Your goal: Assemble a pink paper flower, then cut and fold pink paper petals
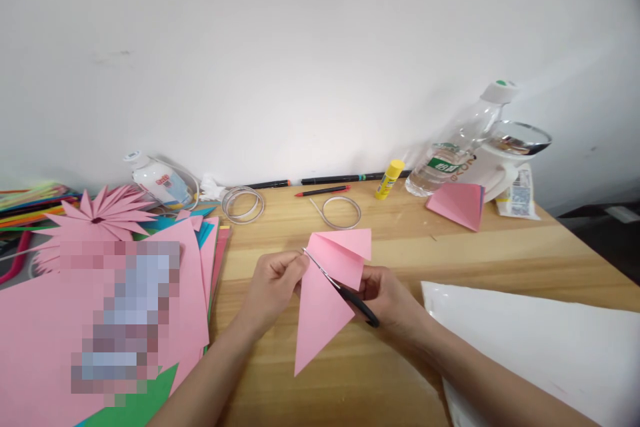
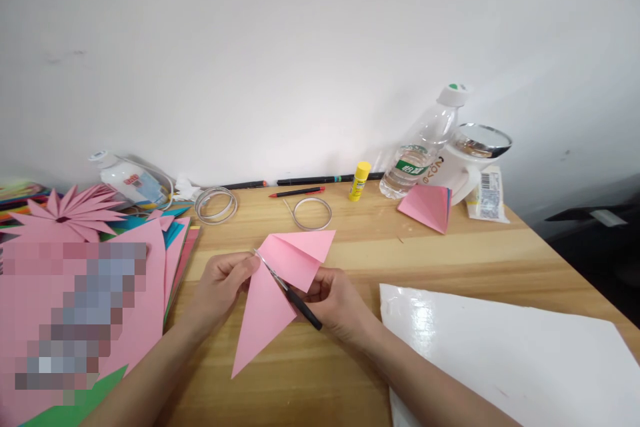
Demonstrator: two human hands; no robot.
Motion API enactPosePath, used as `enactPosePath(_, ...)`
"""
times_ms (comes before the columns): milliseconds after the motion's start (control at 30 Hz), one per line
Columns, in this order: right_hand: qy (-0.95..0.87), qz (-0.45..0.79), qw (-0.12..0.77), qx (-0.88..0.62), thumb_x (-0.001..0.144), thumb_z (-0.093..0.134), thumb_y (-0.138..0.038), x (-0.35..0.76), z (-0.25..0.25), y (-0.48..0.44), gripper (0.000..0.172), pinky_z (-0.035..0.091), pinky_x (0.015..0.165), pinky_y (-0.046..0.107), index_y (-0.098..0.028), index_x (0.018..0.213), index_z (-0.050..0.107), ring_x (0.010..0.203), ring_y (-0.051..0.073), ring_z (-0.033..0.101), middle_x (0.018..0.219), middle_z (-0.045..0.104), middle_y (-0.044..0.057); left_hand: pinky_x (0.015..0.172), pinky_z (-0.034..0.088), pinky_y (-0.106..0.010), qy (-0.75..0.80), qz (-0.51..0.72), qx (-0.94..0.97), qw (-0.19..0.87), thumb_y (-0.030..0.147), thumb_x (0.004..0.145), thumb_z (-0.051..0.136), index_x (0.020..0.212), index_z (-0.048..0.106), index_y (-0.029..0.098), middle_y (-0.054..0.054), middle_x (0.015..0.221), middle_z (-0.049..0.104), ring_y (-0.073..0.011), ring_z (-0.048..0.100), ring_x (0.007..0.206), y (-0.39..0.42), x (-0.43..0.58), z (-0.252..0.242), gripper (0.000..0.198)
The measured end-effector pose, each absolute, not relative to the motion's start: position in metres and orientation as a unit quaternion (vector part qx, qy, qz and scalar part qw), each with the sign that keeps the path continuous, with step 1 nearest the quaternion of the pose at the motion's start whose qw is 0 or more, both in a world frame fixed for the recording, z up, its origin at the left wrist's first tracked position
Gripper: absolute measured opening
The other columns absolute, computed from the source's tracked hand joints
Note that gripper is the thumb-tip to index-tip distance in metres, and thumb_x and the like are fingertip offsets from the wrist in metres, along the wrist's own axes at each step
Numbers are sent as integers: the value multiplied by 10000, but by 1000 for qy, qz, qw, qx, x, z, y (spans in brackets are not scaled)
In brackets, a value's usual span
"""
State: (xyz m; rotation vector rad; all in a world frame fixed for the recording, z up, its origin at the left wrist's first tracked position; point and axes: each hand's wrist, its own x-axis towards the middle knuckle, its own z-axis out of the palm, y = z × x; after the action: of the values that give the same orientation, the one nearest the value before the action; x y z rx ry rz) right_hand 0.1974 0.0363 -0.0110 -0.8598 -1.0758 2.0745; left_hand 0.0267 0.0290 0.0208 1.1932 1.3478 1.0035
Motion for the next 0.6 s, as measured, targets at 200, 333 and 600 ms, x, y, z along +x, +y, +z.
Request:
enactPosePath(200,-404,795,323,-317,511,810,-286,197,-10,36,329,492,649,276,-138,779,688,650,166,622,712,688,29,426,289,-192,553,418,497,521,338,764,458,456,346,170,49,458,353,-67,333,431,29,25,18,368)
enactPosePath(333,-403,797,318,-319,502,813,-306,197,-10,36,360,500,648,294,-137,795,690,663,183,627,720,692,37,423,282,-193,552,421,493,524,332,762,466,458,328,173,49,458,342,-67,323,431,29,25,18,369)
enactPosePath(600,-396,800,313,-325,474,821,-299,196,-5,36,335,488,650,282,-149,745,693,659,176,625,706,690,21,428,276,-197,556,413,500,520,335,763,459,459,344,173,48,463,347,-69,327,432,29,25,17,364)
